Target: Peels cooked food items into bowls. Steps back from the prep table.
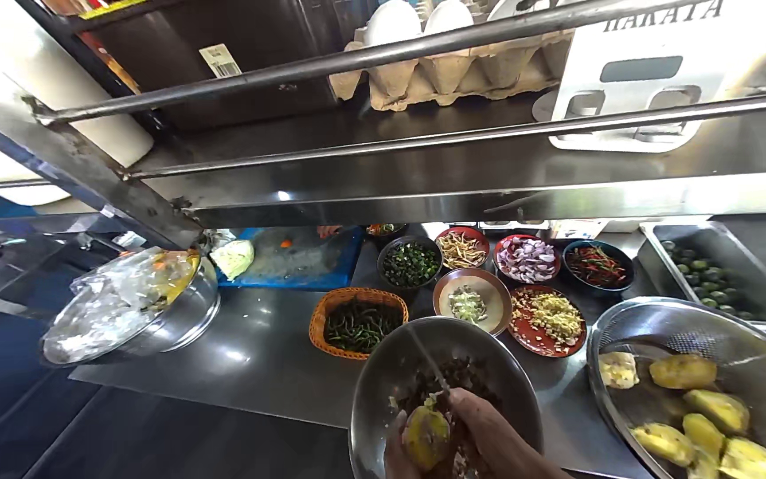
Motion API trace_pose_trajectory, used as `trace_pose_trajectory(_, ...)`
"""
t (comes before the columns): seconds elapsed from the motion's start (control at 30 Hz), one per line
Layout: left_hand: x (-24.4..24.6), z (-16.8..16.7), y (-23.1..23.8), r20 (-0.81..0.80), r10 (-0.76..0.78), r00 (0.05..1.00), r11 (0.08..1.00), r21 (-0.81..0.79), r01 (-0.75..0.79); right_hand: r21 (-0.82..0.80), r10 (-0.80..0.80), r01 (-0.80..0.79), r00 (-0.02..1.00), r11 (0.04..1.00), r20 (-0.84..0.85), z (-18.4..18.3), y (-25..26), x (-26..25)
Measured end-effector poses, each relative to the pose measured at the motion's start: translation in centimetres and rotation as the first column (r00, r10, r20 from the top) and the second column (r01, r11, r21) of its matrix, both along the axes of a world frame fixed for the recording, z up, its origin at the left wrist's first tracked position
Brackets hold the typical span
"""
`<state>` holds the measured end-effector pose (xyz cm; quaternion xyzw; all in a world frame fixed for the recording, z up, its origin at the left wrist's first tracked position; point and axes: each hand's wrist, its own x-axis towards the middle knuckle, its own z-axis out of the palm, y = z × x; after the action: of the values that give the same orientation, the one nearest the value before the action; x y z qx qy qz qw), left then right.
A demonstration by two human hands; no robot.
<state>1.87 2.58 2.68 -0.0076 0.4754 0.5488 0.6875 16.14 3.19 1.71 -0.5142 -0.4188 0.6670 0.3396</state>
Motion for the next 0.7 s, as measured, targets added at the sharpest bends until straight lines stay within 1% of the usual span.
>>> trace_pose_trajectory(0.03, -0.1, 0.3, 0.1, 0.004, 0.007, 1.000, 1.000, -0.006, -0.007, -0.125, -0.073, 0.057, 0.990, 0.990, -0.120, 0.2, -0.2, -0.1)
trace_pose_trajectory(0.07, -0.2, 0.7, 0.1, 0.016, 0.014, 1.000, 1.000, -0.004, -0.014, -0.225, -0.121, 0.076, 0.973, 0.971, -0.194, 0.5, -0.3, 0.0)
trace_pose_trajectory(0.1, -0.2, 1.1, 0.2, 0.022, 0.013, 1.000, 1.000, 0.009, -0.013, -0.280, -0.133, 0.064, 0.963, 0.958, -0.234, 0.6, -0.4, 0.0)
trace_pose_trajectory(0.13, -0.2, 1.5, 0.3, 0.000, 0.003, 1.000, 1.000, 0.029, -0.003, -0.300, -0.111, 0.032, 0.961, 0.954, -0.252, 1.0, -0.5, 0.1)
trace_pose_trajectory(0.17, 0.0, 1.8, 0.3, -0.060, -0.007, 0.998, 0.999, 0.052, 0.010, -0.283, -0.069, -0.005, 0.966, 0.959, -0.250, 1.4, -0.7, 0.0)
trace_pose_trajectory(0.23, 0.2, 1.6, 0.3, -0.201, -0.008, 0.980, 0.993, 0.117, 0.032, -0.112, 0.068, -0.093, 0.976, 0.989, -0.208, 1.3, -1.1, 0.0)
trace_pose_trajectory(0.27, 0.2, 1.4, 0.3, -0.232, -0.002, 0.973, 0.990, 0.137, 0.034, -0.013, 0.121, -0.125, 0.976, 0.992, -0.184, 1.0, -1.3, 0.2)
trace_pose_trajectory(0.3, 0.2, 1.4, 0.4, -0.229, -0.003, 0.973, 0.989, 0.140, 0.036, 0.053, 0.156, -0.149, 0.974, 0.987, -0.163, 0.7, -1.4, 0.4)
trace_pose_trajectory(0.33, 0.1, 1.4, 0.3, -0.210, -0.008, 0.978, 0.990, 0.138, 0.038, 0.092, 0.180, -0.168, 0.973, 0.981, -0.147, 0.5, -1.5, 0.6)
trace_pose_trajectory(0.4, -0.2, 1.3, 0.4, -0.141, -0.020, 0.990, 0.992, 0.120, 0.037, 0.119, 0.202, -0.186, 0.968, 0.975, -0.148, 0.2, -1.6, 1.1)
trace_pose_trajectory(0.47, -0.7, 1.2, 0.5, -0.044, -0.045, 0.998, 0.995, 0.090, 0.048, 0.129, 0.201, -0.180, 0.963, 0.975, -0.179, 0.4, -1.9, 1.4)
trace_pose_trajectory(0.5, -1.0, 1.3, 0.6, 0.013, -0.061, 0.998, 0.995, 0.080, 0.060, 0.158, 0.213, -0.187, 0.962, 0.970, -0.171, 0.6, -2.1, 1.6)
trace_pose_trajectory(0.57, -1.2, 1.4, 0.5, 0.088, -0.060, 0.994, 0.995, 0.086, 0.052, 0.312, 0.262, -0.234, 0.964, 0.921, -0.051, 1.0, -2.3, 2.1)
trace_pose_trajectory(0.6, -1.0, 1.7, 0.5, 0.086, -0.028, 0.996, 0.996, 0.083, 0.021, 0.390, 0.283, -0.279, 0.958, 0.878, 0.048, 0.9, -2.3, 2.2)
trace_pose_trajectory(0.63, -0.7, 2.0, 0.5, 0.066, 0.006, 0.998, 0.996, 0.088, -0.012, 0.435, 0.297, -0.329, 0.944, 0.838, 0.143, 1.0, -2.2, 2.2)
trace_pose_trajectory(0.7, -0.2, 2.5, 0.2, 0.009, 0.029, 1.000, 0.991, 0.129, -0.030, 0.429, 0.276, -0.373, 0.922, 0.823, 0.272, 1.5, -2.3, 1.9)
